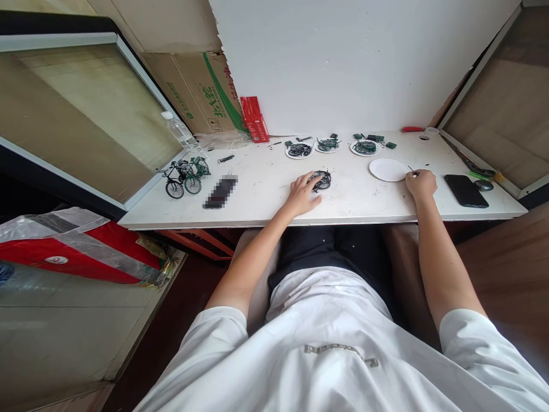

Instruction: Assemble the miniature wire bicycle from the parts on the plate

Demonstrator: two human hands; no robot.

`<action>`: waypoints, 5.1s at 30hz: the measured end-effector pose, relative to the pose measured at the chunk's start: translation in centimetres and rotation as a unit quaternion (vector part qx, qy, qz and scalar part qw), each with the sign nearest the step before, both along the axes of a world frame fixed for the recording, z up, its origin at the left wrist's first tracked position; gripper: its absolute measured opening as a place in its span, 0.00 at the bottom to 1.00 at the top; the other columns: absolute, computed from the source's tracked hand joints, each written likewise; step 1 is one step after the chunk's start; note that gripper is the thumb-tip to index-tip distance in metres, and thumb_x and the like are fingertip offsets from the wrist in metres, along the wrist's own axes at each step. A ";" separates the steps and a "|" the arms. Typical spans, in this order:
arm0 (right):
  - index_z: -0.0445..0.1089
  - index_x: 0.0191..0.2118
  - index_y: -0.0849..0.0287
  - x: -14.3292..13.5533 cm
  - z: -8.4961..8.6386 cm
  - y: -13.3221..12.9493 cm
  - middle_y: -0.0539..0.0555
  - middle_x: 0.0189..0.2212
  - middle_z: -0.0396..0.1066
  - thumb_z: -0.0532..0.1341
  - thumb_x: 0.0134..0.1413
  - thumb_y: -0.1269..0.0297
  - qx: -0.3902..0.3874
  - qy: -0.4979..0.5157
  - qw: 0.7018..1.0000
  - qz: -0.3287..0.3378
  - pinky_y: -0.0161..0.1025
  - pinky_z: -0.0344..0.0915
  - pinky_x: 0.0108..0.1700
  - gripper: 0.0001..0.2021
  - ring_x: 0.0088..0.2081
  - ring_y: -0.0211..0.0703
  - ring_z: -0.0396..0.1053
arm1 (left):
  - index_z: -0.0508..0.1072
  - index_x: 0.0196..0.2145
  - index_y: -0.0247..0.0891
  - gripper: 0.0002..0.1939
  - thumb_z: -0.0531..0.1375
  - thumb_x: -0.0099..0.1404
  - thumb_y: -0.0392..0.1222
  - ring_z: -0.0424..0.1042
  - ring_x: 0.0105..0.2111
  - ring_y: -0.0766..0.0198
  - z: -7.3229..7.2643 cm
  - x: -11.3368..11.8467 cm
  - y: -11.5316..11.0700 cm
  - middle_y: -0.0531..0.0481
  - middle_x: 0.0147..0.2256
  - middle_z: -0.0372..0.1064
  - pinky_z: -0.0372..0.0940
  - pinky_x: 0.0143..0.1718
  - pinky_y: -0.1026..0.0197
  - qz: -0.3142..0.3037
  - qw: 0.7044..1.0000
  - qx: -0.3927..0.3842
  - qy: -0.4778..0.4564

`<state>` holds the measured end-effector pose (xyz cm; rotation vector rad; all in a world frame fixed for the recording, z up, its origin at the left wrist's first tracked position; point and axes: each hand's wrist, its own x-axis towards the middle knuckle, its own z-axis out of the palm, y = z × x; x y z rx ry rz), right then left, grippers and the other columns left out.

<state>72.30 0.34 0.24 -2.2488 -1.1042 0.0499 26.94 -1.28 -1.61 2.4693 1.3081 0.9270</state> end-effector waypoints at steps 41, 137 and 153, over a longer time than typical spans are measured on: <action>0.81 0.48 0.59 0.0 -0.5 0.3 0.69 0.46 0.79 0.62 0.64 0.61 0.020 -0.026 0.999 0.009 0.59 0.71 0.56 0.13 0.49 0.64 0.75 | 0.74 0.66 0.44 0.23 0.54 0.78 0.42 0.62 0.75 0.47 0.4 0.8 -0.2 0.44 0.72 0.68 0.52 0.77 0.38 0.079 0.993 -0.050 0.077; 0.80 0.56 0.56 -20.9 -2.5 -2.9 0.63 0.68 0.74 0.48 0.81 0.52 0.070 -0.134 0.861 0.485 0.65 0.69 0.65 0.25 0.67 0.69 0.68 | 0.75 0.55 0.41 0.14 0.56 0.75 0.36 0.74 0.65 0.47 0.5 0.6 -0.2 0.39 0.62 0.76 0.63 0.72 0.42 0.063 0.997 -0.027 0.042; 0.70 0.71 0.60 -20.8 -2.2 -3.1 0.67 0.72 0.67 0.45 0.77 0.63 0.090 -0.104 0.864 0.485 0.67 0.73 0.63 0.28 0.63 0.69 0.74 | 0.74 0.52 0.42 0.11 0.61 0.73 0.40 0.63 0.75 0.46 -0.3 0.6 0.2 0.35 0.70 0.69 0.57 0.77 0.39 0.071 0.997 -0.017 0.037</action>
